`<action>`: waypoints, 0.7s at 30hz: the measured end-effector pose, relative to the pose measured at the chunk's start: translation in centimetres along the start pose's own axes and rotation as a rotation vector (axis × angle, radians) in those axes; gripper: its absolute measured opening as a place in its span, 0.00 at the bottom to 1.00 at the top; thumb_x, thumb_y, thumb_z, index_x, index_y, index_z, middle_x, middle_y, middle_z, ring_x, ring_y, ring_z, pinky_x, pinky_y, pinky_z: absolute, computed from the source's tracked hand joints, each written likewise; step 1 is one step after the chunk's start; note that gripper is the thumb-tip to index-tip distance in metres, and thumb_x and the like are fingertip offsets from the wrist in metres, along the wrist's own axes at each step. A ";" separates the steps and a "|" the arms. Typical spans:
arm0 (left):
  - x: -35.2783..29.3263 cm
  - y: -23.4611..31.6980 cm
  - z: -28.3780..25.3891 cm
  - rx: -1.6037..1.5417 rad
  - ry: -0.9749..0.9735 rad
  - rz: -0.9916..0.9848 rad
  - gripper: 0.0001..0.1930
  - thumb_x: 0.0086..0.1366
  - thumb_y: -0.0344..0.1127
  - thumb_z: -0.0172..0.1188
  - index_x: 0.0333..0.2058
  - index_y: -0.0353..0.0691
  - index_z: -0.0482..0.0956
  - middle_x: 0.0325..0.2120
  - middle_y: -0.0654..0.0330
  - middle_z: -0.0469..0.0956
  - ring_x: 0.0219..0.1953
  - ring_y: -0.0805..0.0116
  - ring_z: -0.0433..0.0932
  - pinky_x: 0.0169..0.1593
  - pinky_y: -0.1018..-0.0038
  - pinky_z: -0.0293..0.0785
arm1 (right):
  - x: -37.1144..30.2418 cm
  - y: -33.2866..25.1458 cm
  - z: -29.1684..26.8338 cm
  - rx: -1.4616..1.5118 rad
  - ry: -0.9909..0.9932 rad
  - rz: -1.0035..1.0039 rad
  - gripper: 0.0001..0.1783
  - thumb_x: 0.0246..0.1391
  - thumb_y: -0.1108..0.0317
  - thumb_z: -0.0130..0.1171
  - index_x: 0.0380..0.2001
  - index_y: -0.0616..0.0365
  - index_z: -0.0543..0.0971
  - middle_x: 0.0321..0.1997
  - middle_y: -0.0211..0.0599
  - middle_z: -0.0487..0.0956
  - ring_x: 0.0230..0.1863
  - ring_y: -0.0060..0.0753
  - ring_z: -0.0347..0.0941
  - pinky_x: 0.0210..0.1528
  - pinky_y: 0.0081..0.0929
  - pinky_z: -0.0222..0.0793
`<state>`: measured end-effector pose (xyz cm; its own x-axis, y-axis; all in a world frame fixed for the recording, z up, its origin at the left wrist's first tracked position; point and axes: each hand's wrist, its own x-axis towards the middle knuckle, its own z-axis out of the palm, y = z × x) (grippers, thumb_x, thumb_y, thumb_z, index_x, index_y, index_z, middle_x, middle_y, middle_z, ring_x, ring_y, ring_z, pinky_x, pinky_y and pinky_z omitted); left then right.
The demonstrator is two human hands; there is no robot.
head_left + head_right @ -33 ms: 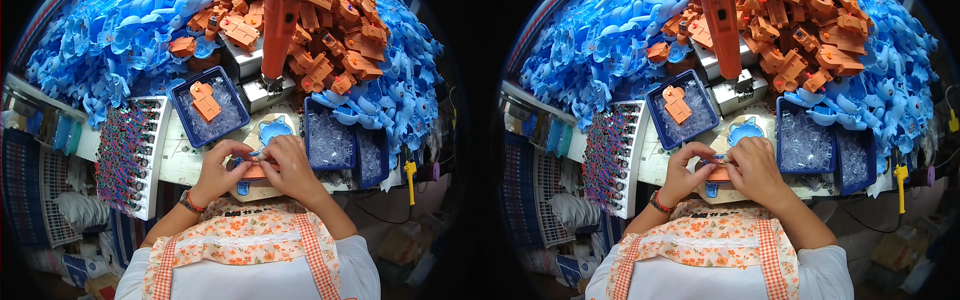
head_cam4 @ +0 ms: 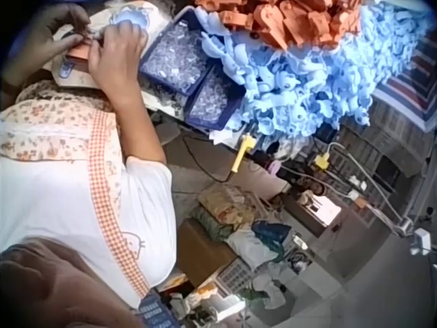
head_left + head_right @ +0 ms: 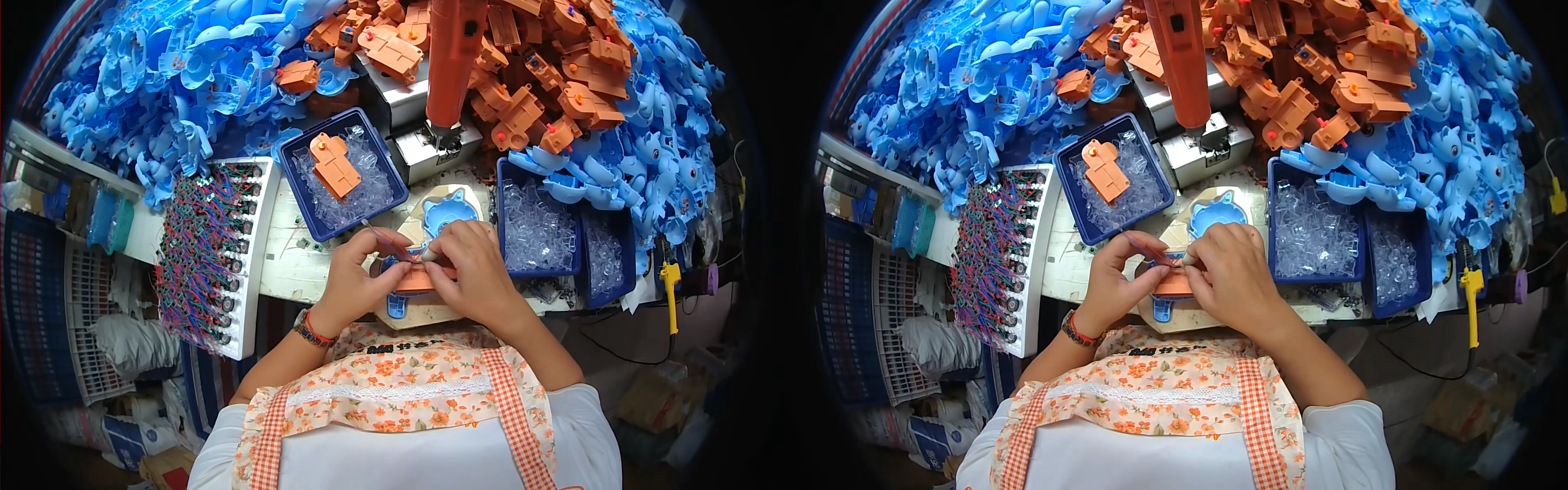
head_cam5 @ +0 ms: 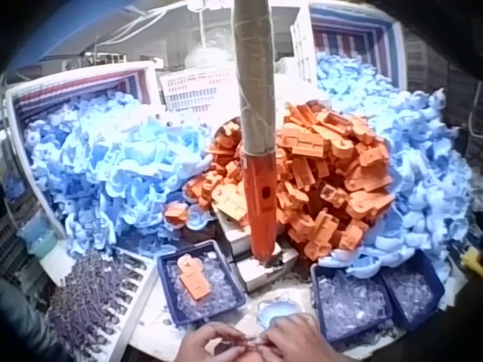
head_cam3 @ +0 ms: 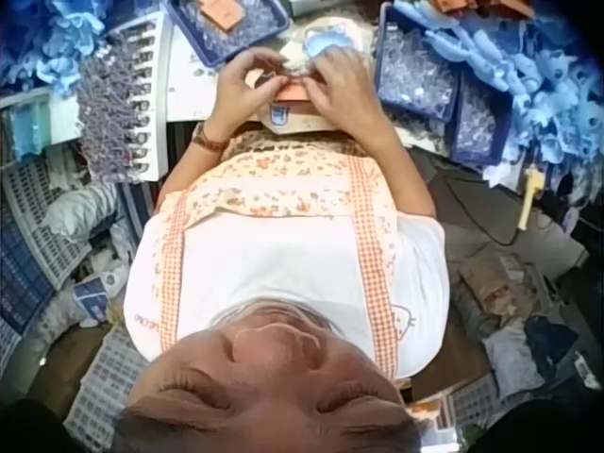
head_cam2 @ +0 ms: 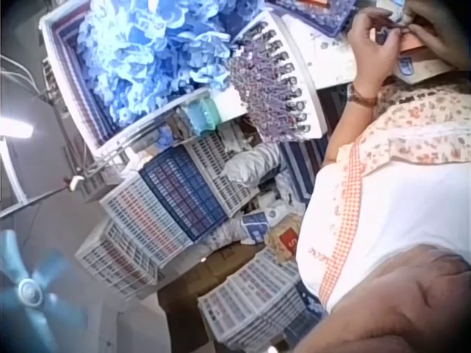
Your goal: Assembling blue toy ponies by joining plastic components and applying adhesive using a glue gun.
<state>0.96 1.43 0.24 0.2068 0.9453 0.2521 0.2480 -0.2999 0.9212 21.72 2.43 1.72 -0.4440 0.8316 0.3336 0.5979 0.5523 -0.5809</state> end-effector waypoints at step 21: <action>-0.9 1.2 0.1 0.372 -0.159 0.481 0.18 0.49 0.28 0.72 0.41 0.42 0.84 0.38 0.56 0.83 0.46 0.54 0.82 0.47 0.62 0.79 | -2.7 -0.4 -3.6 0.031 0.086 -0.025 0.11 0.41 0.71 0.67 0.31 0.57 0.78 0.34 0.39 0.76 0.36 0.44 0.71 0.42 0.37 0.64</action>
<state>1.22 0.23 1.11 0.5081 0.6715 0.5393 0.3994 -0.7385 0.5432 25.09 0.19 3.72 -0.3994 0.8200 0.4100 0.5653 0.5724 -0.5940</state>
